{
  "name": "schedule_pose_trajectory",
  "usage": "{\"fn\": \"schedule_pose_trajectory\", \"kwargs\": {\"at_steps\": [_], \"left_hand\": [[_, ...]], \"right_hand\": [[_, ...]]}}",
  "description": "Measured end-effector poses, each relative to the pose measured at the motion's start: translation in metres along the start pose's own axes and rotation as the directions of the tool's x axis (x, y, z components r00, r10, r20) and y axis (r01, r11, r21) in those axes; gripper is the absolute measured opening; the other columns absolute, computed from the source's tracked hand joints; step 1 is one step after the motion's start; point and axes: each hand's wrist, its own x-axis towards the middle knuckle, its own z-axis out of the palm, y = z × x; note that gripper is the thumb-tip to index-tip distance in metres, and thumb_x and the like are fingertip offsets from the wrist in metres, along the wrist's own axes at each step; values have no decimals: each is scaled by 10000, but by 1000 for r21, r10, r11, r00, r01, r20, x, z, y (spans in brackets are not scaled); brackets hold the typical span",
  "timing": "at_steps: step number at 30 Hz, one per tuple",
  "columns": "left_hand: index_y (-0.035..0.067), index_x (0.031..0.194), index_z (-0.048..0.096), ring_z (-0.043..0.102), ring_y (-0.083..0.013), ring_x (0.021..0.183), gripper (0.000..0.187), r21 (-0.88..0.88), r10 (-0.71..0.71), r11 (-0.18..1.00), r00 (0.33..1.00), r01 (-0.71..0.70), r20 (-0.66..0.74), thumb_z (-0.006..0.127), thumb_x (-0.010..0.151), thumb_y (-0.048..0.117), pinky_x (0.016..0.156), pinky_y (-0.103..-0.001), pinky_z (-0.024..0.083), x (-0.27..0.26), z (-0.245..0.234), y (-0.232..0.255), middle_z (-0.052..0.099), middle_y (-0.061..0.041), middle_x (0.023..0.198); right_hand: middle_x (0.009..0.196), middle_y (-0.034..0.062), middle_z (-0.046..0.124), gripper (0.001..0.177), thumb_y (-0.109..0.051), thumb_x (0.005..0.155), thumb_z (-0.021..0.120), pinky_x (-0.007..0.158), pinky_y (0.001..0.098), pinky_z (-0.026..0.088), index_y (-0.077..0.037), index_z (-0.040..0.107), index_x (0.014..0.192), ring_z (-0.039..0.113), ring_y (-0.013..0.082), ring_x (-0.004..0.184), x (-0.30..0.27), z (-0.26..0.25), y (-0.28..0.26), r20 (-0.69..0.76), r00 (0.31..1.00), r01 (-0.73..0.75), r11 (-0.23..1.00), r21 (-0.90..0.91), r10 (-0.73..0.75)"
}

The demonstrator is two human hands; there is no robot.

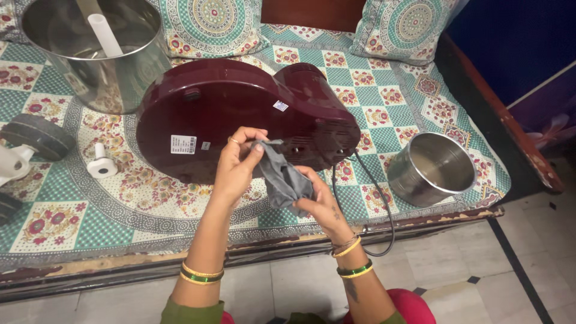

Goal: The person wipes the base of a maroon wet grinder with a grey cloth, turning it over to clean the bottom, sides, and crevices. They then rinse the cloth in a small bowl of water and continue wiping the appliance.

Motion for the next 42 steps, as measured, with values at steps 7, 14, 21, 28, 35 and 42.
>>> {"fn": "schedule_pose_trajectory", "kwargs": {"at_steps": [7,14,21,28,35,42], "left_hand": [[62,1148,588,617,-112,963,82,-20,112,993,993,-113,-34,558,1074,85,889,-295,508,-5,10,6,657,-55,1047],[59,1023,651,665,-256,971,165,509,307,792,940,-337,145,706,870,35,835,-343,523,-19,9,45,659,-104,1004],[60,1063,639,650,-297,1068,269,465,215,798,902,-383,375,749,821,98,949,-382,506,-26,5,71,654,-114,1095],[79,1506,464,244,-417,1585,688,868,538,445,840,-221,-62,822,923,153,1318,-547,242,-17,-54,69,276,-231,1678],[96,1665,250,197,-440,1624,957,852,498,481,864,-209,-69,859,938,221,1345,-576,139,-7,-94,39,236,-231,1730],[118,1671,257,189,-432,1614,995,863,483,479,870,-163,-103,871,904,276,1335,-574,143,-5,-96,33,250,-209,1727]], "right_hand": [[1339,53,591,595,-151,875,772,1043,264,435,-49,521,1405,549,123,1242,-2,7,-2,42,996,88,962,-259,-80],[1269,46,647,415,-234,996,590,979,353,520,-90,557,1384,606,156,1157,1,17,2,12,998,-56,915,399,56],[1235,88,643,329,-111,1042,643,977,335,511,-38,544,1348,597,175,1124,44,31,-20,-339,866,396,918,19,-367],[1239,263,606,297,-9,1005,610,970,439,527,117,628,1273,635,427,1123,103,12,10,-98,453,253,234,-939,-886],[1115,226,654,226,-61,938,655,804,423,561,54,661,1133,665,386,960,60,-14,78,-224,612,124,371,-920,-759],[1332,262,519,247,-140,1029,627,1098,444,453,33,642,1205,508,356,1271,61,-56,2,-345,409,118,424,-898,-845]]}}
